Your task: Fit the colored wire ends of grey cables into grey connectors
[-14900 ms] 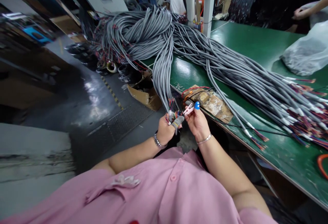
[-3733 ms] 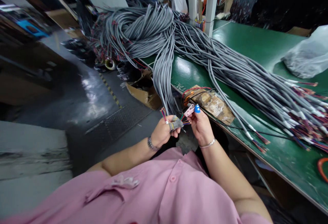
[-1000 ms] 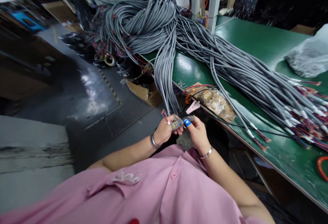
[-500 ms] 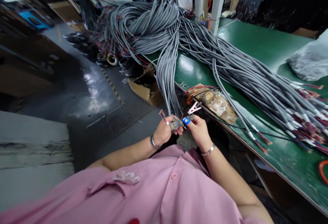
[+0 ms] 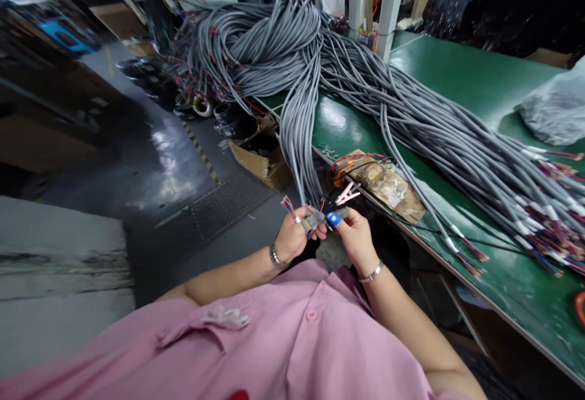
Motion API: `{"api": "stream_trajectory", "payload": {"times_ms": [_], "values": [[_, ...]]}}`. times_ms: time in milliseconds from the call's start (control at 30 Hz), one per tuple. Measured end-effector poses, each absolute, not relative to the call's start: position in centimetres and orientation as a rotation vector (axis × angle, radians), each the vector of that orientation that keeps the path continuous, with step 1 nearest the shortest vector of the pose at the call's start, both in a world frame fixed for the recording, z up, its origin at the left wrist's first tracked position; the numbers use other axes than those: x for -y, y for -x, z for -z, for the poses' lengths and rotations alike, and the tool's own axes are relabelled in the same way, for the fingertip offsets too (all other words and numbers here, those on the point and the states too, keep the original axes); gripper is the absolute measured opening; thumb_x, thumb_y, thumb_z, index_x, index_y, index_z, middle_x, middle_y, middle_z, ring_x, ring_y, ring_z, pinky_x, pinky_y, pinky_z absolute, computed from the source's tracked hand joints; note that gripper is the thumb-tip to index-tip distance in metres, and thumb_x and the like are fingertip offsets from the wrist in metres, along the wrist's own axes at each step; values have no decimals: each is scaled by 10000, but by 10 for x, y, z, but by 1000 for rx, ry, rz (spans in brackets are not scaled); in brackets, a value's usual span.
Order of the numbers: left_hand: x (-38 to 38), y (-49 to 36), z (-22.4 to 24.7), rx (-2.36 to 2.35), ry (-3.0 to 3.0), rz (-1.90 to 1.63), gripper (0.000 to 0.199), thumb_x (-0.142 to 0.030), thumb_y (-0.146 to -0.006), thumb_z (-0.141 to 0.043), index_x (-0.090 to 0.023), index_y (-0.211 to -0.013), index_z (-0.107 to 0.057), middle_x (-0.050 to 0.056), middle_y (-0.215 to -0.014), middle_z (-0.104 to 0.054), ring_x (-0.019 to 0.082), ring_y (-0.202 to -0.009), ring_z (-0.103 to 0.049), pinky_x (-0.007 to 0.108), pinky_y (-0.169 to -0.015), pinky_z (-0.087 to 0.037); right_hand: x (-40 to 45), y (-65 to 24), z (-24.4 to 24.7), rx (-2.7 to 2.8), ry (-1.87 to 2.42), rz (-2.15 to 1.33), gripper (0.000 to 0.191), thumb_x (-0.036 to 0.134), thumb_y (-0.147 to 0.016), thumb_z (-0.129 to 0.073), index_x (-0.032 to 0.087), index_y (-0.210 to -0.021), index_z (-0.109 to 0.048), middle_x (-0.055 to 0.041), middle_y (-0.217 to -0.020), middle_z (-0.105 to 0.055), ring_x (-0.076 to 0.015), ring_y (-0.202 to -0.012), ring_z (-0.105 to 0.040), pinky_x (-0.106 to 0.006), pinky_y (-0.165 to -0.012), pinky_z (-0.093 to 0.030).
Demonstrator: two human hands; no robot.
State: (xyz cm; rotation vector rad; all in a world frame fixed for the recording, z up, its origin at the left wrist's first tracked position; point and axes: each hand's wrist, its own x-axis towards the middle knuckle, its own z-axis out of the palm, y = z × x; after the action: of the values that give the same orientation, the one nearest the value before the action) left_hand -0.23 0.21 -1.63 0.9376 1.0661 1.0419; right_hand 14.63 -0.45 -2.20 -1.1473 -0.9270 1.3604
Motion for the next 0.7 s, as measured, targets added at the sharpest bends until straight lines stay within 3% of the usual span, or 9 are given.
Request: {"api": "stream_trajectory", "payload": {"times_ms": [400,700], "values": [[-2,7,16,-1064,-991,-1007,321,-443,-749,-699,-139,-717,-599,5,-563,-634,102,-428,-589,184,-402,-349,9,-156,27,904,1044,-1521,239,421,-756,-741,197,-729,-664,26,-634,-558,-99,-577,-460,-248,-581,-413],[-2,16,16,-954,-1039,-886,351,-448,-701,-755,-123,-717,-624,6,-550,-621,95,-398,-551,193,-390,-404,0,-174,22,702,982,-1677,324,482,-750,-737,205,-909,-686,-43,-899,-695,-129,-711,-603,-264,-664,-510]]}}
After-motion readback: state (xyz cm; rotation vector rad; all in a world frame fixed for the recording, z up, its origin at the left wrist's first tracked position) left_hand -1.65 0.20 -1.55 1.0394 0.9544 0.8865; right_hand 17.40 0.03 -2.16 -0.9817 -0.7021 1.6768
